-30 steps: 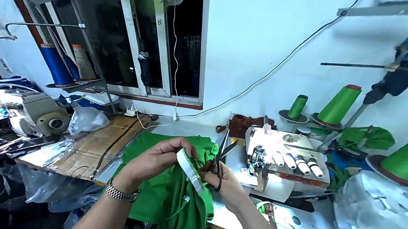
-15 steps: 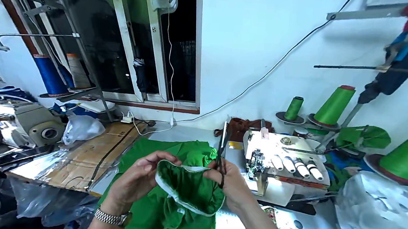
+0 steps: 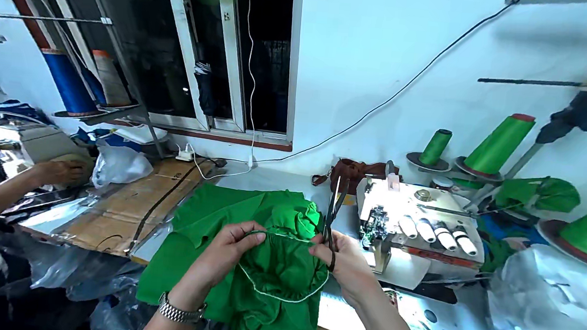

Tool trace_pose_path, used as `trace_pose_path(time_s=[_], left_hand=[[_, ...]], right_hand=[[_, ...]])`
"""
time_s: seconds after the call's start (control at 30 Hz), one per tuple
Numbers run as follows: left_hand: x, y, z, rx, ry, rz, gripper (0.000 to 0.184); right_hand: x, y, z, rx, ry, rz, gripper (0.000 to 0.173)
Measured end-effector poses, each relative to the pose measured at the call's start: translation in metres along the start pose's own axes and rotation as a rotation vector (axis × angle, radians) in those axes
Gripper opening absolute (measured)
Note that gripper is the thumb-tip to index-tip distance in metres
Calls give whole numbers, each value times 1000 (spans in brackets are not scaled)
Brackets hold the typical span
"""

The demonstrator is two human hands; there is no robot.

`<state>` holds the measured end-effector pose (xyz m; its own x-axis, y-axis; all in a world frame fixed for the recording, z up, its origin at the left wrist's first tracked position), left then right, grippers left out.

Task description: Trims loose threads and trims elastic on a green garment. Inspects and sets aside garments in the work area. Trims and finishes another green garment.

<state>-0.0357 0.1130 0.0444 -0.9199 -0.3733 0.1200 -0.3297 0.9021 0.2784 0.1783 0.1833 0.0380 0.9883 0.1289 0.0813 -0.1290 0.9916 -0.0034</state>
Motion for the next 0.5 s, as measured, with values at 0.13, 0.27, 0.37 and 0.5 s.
trace_pose_path(time_s=[0.13,0.27,0.37,0.5], left_hand=[[0,-1,5,81,-53,-36,23],[1,1,14,143,-94,-45,24],[1,1,18,182,-131,-59,25],[1,-3,22,176,-172,-40,24]], right_hand=[[2,-2,-16,-67,17,9,6],[6,-5,-22,-122,141,0,9],[10,-5,-24,-108,140,11,14],[14,-4,-32,-82,91,-16,15]])
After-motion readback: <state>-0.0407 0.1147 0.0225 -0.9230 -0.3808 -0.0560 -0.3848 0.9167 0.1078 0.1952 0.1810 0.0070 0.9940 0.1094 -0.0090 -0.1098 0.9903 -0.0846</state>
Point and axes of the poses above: each hand's wrist, its own y-axis towards the middle knuckle, its own x-axis out of the back of the hand, z = x × y, the point moved 6 cm from there along y, towards the middle knuckle, and after that the axes turned 15 degrees about -z, right-handed, at the moved point
